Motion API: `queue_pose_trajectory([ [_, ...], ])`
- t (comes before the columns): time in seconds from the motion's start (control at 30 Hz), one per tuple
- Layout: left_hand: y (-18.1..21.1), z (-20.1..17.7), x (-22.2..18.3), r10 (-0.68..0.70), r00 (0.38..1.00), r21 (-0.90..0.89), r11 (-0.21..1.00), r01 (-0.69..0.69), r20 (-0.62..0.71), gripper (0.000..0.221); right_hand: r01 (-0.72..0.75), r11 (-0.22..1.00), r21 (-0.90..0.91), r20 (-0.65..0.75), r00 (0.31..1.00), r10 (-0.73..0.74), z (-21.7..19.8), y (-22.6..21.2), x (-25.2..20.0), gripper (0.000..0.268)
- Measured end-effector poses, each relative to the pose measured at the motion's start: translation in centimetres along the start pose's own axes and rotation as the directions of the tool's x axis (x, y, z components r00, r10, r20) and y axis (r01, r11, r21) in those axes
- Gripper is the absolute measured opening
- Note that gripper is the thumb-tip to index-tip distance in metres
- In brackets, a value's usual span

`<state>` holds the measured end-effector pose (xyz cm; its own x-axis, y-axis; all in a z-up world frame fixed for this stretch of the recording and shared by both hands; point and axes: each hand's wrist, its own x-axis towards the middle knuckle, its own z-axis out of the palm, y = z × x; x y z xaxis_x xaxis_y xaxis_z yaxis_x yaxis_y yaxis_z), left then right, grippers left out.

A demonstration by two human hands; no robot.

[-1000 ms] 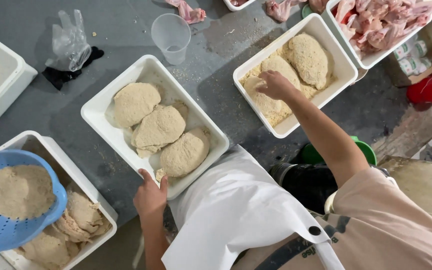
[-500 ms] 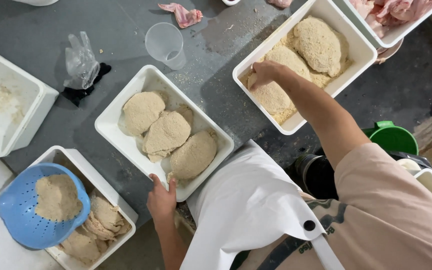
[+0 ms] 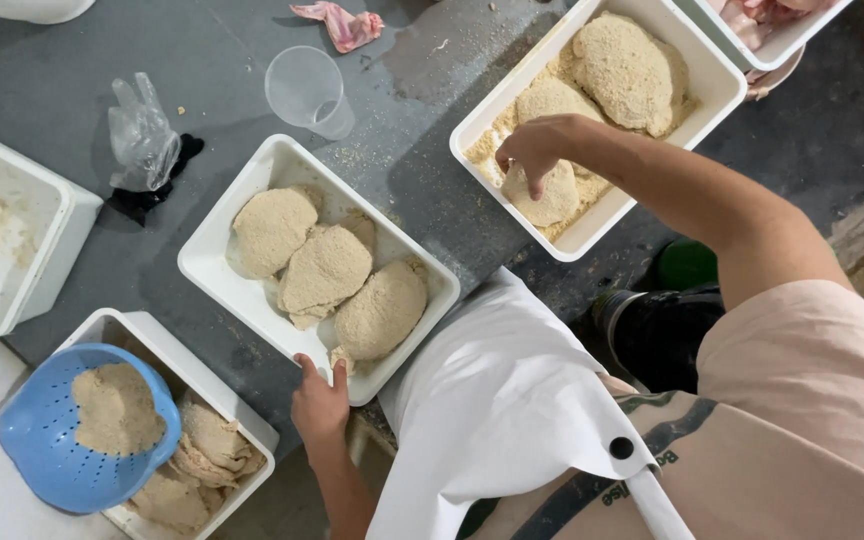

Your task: Breading raw chicken pieces by hand in a commercial food production setting.

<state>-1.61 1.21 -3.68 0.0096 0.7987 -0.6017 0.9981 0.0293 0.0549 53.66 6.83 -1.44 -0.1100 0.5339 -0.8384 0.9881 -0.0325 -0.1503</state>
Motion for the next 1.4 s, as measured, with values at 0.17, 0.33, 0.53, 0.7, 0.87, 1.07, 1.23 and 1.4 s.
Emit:
queue_pose_trajectory([
  [0.17,1.2,-1.9,-1.0,0.01,0.998,-0.062,0.998,-0.006,0.067,0.091,0.065,0.988,-0.142,-0.069,0.995,-0.075,3.8,0.3,-2.7,0.051],
  [0.33,1.4,-2.7,-1.7,0.009,0.996,-0.09,0.996,-0.001,0.089,0.09,0.078,0.989,-0.124,-0.208,0.973,-0.103,6.4,0.0,-8.0,0.033],
  [0.53,0.8,-1.8,-1.5,0.039,0.999,-0.094,0.995,-0.036,0.031,0.088,0.043,0.99,-0.136,-0.71,0.692,-0.127,7.8,2.7,-13.2,0.044],
  [0.7,0.3,-1.5,-1.3,0.092,0.996,-0.081,0.993,-0.09,0.022,0.088,-0.184,0.974,-0.13,-0.76,0.649,0.022,6.0,3.2,-15.7,0.046],
  [0.87,0.2,-0.6,-0.7,0.063,0.998,-0.097,0.993,-0.062,0.015,0.087,-0.328,0.945,-0.009,-0.722,0.656,0.221,3.5,2.8,-17.1,0.046],
  [1.07,0.4,-2.2,-1.5,0.058,0.995,-0.168,0.985,-0.045,0.075,0.087,-0.35,0.912,-0.213,-0.75,0.657,0.077,0.2,-3.6,-15.9,0.051],
  [1.23,0.0,-1.2,-1.6,0.121,0.992,-0.152,0.981,-0.124,-0.024,0.084,0.095,0.985,-0.144,-0.786,0.593,-0.172,-4.3,-17.0,-13.8,0.049],
  [1.4,-0.5,-1.0,-1.6,0.154,0.984,-0.234,0.957,-0.17,-0.087,0.083,0.537,0.625,0.567,-0.681,0.732,-0.012,-3.9,-27.1,-1.8,0.058],
])
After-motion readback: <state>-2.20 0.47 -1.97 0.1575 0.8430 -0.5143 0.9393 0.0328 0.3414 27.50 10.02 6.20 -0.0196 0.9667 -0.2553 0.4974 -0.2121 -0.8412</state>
